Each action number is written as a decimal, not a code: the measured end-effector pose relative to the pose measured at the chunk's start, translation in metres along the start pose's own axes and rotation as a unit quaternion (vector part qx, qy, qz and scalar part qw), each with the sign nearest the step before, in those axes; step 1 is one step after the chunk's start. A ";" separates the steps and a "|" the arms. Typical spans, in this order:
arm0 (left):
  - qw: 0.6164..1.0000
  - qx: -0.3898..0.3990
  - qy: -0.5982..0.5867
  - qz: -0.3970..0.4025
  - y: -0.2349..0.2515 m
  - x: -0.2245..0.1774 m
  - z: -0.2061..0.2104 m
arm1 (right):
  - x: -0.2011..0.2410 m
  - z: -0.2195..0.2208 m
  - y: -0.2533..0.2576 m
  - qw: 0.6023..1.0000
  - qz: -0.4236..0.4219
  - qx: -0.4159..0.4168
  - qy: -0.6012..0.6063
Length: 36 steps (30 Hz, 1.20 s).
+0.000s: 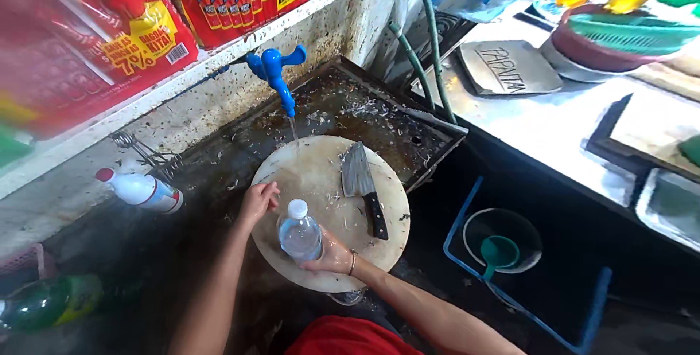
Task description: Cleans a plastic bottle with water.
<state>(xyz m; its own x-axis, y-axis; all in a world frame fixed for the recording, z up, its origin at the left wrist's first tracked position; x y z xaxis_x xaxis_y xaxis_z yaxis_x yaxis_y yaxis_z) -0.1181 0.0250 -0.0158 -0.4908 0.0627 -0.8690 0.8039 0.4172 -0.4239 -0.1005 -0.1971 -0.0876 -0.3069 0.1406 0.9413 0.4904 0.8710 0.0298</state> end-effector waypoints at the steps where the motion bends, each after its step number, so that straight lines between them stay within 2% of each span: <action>1: 0.997 0.031 -0.068 0.022 0.002 -0.011 0.005 | 0.000 -0.002 0.006 1.000 0.000 -0.021 0.004; 3: 0.980 0.102 -0.164 0.053 0.006 -0.038 0.015 | 0.003 -0.014 0.025 0.998 0.015 -0.068 0.009; 6: 0.968 0.143 -0.156 0.133 0.023 -0.076 0.023 | 0.012 -0.047 0.065 0.990 0.060 -0.129 0.001; 9: 0.965 0.097 -0.118 0.212 0.050 -0.102 0.031 | 0.009 -0.074 0.110 0.985 0.085 -0.145 -0.035; 14: 0.977 -0.036 0.006 0.210 0.071 -0.113 0.047 | -0.016 -0.081 0.138 0.985 0.107 -0.107 -0.079; 17: 0.971 -0.067 -0.038 0.226 0.072 -0.105 0.046 | -0.009 -0.098 0.126 0.996 0.075 -0.036 0.040; 19: 0.964 -0.073 -0.101 0.236 0.074 -0.101 0.044 | 0.007 -0.114 0.124 0.989 0.043 -0.094 0.110; 21: 0.958 -0.061 -0.150 0.236 0.078 -0.096 0.045 | 0.029 -0.125 0.136 0.979 0.017 -0.163 0.122; 23: 0.951 -0.080 -0.191 0.231 0.079 -0.090 0.050 | 0.056 -0.124 0.155 0.980 0.014 -0.184 0.078; 25: 0.941 -0.123 -0.227 0.220 0.081 -0.082 0.054 | 0.071 -0.116 0.173 0.982 0.048 -0.174 -0.047; 28: 0.915 -0.210 -0.281 0.198 0.078 -0.076 0.058 | 0.083 -0.106 0.185 0.959 0.106 -0.157 -0.209; 31: 0.895 -0.266 -0.291 0.209 0.057 -0.074 0.056 | 0.094 -0.092 0.189 0.947 0.139 -0.143 -0.250; 33: 0.891 -0.261 -0.290 0.233 0.043 -0.075 0.059 | 0.103 -0.087 0.188 0.947 0.145 -0.140 -0.249; 36: 0.888 -0.233 -0.321 0.233 0.034 -0.077 0.066 | 0.111 -0.093 0.187 0.946 0.166 -0.074 -0.269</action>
<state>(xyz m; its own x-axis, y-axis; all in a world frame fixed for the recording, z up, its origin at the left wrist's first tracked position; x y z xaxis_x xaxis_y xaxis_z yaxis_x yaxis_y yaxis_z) -0.0307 -0.0257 0.0202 0.2724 -0.1401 -0.9519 0.5692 0.8211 0.0420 0.0326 -0.0623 0.0540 -0.4666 0.6493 0.6005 0.7295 0.6665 -0.1538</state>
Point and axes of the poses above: each hand's wrist, its own y-axis towards the middle knuckle, its own z-axis out of the palm, x = y × z, the point moved 3 cm from there along y, towards the middle knuckle, and after that the axes turned 10 degrees about -y, right-handed, at the moved point
